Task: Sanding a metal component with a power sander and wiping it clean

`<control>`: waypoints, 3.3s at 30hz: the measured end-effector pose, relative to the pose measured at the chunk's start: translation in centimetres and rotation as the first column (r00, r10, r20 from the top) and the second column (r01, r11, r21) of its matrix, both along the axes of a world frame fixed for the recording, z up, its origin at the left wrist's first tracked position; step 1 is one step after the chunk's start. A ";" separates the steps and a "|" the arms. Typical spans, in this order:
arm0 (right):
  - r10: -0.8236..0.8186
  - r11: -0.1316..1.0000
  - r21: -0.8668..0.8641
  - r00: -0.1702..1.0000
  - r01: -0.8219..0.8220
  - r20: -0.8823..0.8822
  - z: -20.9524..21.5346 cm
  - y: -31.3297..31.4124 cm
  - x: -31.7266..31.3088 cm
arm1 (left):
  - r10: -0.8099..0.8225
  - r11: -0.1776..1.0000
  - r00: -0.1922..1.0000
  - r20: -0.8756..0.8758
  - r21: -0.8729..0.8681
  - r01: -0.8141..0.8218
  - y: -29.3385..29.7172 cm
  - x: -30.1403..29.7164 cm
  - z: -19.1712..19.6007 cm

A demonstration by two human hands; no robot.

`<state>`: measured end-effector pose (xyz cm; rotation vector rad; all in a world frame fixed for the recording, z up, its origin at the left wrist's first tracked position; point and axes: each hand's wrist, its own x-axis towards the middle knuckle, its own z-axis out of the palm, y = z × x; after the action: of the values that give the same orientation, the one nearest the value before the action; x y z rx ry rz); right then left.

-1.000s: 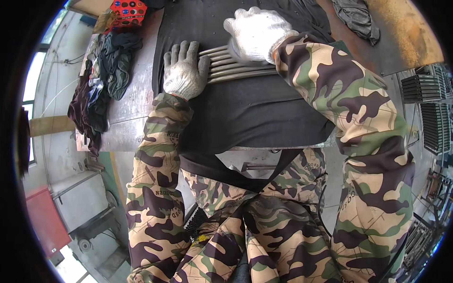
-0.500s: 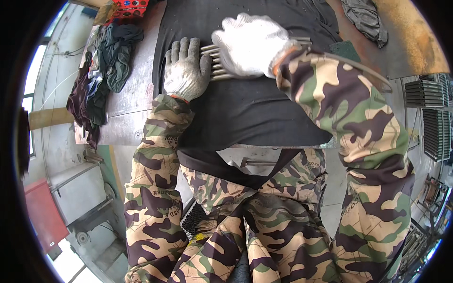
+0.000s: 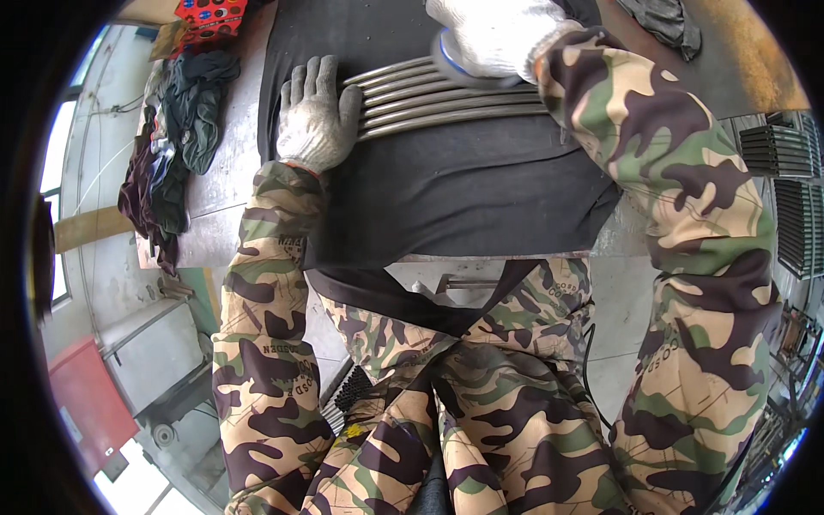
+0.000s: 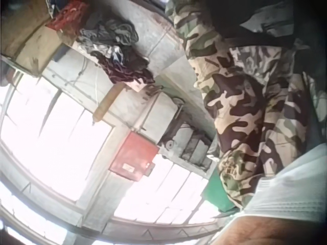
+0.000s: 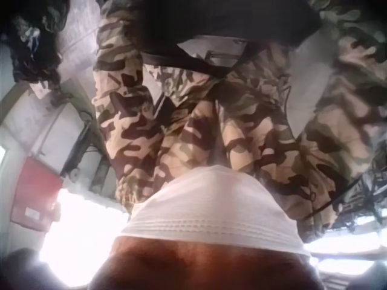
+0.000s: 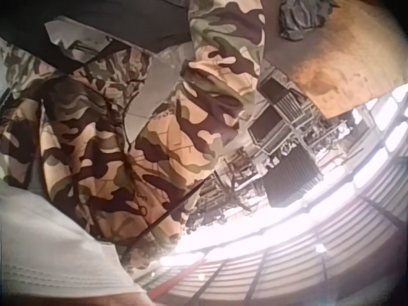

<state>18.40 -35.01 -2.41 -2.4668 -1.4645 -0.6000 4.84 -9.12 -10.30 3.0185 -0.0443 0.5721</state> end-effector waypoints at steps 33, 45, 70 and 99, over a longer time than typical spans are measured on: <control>0.027 0.981 -0.188 0.997 -0.041 -0.078 0.3 -5.0 -0.5 | 0.012 0.997 0.999 -0.030 0.082 -0.009 0.5 0.2 -1.2; 0.189 0.972 -0.145 0.982 -0.184 0.019 0.0 -4.0 -1.2 | -0.030 0.999 1.000 -0.005 0.045 0.030 0.8 0.8 -0.1; 0.142 0.979 -0.145 0.990 -0.141 -0.003 0.7 -3.1 -1.1 | -0.102 0.979 0.995 0.000 0.178 0.100 0.0 -2.1 -0.4; 0.106 0.982 -0.150 0.992 -0.115 -0.070 -0.9 -5.6 -1.8 | 0.106 0.988 0.994 0.003 -0.110 -0.105 -1.4 -2.8 0.0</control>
<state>16.55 -40.62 -3.26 -2.4711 -1.6684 -0.3997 2.00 -10.49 -10.29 2.9254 0.1428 0.5759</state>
